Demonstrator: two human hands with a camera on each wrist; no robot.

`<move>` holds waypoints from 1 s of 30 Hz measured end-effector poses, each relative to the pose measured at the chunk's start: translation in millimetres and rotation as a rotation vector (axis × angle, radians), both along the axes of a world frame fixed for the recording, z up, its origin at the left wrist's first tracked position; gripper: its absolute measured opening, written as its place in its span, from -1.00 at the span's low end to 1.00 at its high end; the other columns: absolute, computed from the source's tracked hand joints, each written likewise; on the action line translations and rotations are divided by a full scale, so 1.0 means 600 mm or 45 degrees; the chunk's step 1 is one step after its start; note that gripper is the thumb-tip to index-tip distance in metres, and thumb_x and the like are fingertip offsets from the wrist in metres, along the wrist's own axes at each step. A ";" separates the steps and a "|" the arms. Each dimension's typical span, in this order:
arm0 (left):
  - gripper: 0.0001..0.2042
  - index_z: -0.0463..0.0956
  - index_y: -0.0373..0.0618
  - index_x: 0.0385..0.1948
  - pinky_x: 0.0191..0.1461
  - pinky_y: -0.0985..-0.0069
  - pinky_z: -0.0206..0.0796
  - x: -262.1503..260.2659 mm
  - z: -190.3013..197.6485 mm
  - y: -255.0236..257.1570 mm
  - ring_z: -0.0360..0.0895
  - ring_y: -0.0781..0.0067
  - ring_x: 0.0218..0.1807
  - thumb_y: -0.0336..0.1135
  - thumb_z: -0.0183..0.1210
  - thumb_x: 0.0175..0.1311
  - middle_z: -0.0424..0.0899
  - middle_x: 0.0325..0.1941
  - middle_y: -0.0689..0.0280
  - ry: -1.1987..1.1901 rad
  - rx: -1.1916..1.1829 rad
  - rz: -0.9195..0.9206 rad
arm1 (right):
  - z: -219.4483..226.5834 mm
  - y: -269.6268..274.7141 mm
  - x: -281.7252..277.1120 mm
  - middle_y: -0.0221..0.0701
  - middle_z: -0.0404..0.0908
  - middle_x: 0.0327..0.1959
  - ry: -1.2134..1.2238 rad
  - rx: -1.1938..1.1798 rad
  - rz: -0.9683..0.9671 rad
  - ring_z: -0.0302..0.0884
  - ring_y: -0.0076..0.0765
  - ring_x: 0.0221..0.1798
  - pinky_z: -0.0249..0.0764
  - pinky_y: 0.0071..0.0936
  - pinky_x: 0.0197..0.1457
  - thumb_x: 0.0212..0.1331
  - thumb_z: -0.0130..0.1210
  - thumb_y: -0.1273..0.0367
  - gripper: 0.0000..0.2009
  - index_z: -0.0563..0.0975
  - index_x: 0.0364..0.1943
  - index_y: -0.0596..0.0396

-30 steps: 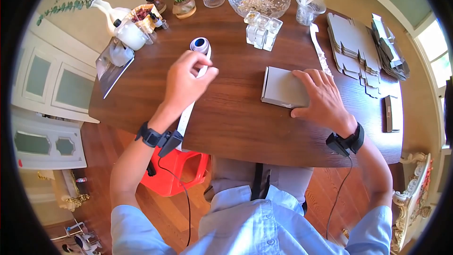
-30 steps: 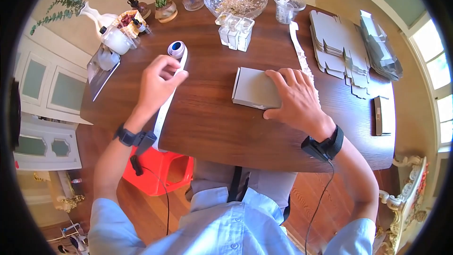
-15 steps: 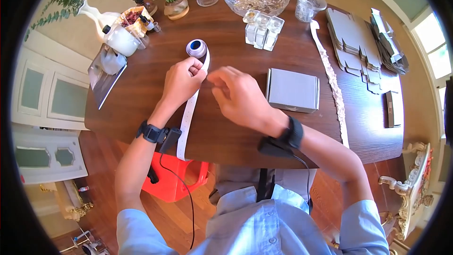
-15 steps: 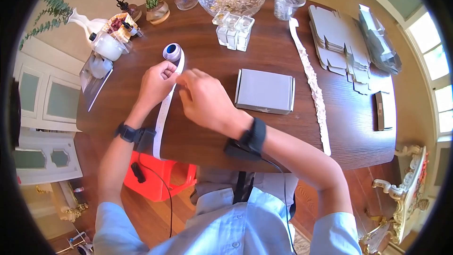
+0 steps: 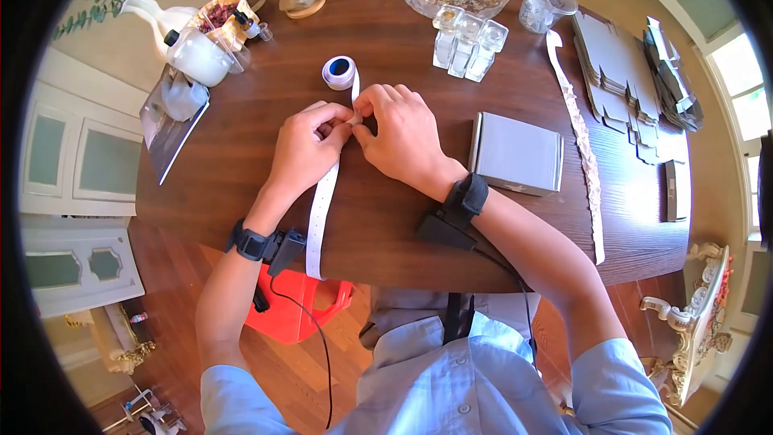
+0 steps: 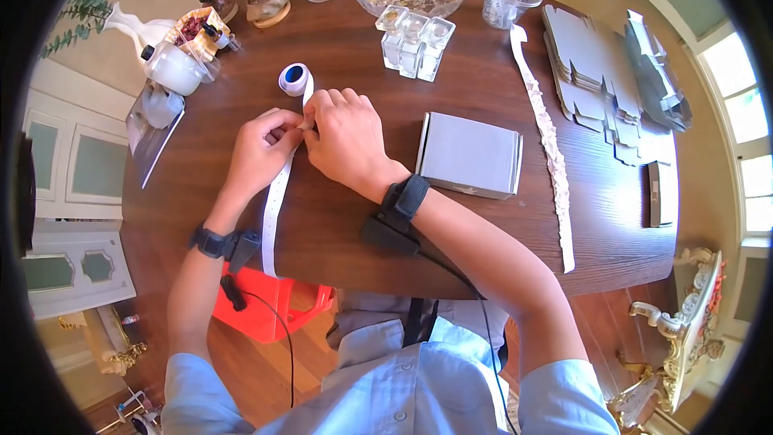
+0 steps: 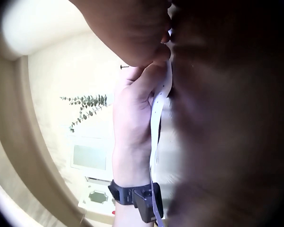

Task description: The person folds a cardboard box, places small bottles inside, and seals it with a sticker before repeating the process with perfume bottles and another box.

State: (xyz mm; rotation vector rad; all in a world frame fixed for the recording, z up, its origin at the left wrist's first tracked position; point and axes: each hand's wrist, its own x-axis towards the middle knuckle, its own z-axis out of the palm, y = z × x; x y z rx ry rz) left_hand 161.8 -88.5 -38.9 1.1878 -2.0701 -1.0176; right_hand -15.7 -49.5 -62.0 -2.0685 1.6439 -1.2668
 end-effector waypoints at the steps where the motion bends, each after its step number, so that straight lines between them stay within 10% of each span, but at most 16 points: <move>1: -0.91 0.66 -0.31 -0.16 -0.28 0.63 0.37 0.000 0.001 0.000 0.53 0.70 -0.36 -0.56 0.23 0.38 0.63 -0.30 0.39 -0.001 0.003 0.002 | -0.003 -0.003 0.000 -0.28 0.64 -0.28 -0.001 0.003 0.002 0.56 -0.06 -0.14 0.43 -0.18 -0.01 0.07 0.32 0.41 -0.80 0.57 -0.23 0.07; 21: -0.88 0.67 -0.30 -0.16 -0.29 0.62 0.33 0.005 0.011 -0.001 0.47 0.72 -0.40 -0.47 0.27 0.37 0.59 -0.37 0.45 -0.074 0.032 -0.027 | 0.006 -0.002 -0.011 -0.29 0.72 -0.32 -0.376 0.046 0.006 0.67 0.01 -0.28 0.57 -0.10 -0.18 0.16 0.25 0.44 -0.96 0.67 -0.35 0.08; 30: -0.81 0.70 -0.24 -0.07 -0.22 0.57 0.43 -0.003 0.029 0.005 0.53 0.68 -0.38 -0.42 0.26 0.36 0.70 -0.40 0.40 -0.224 0.095 0.017 | 0.022 0.021 -0.028 -0.31 0.72 -0.30 -0.082 0.110 -0.032 0.71 -0.05 -0.24 0.60 -0.16 -0.18 0.14 0.33 0.39 -0.84 0.61 -0.26 0.10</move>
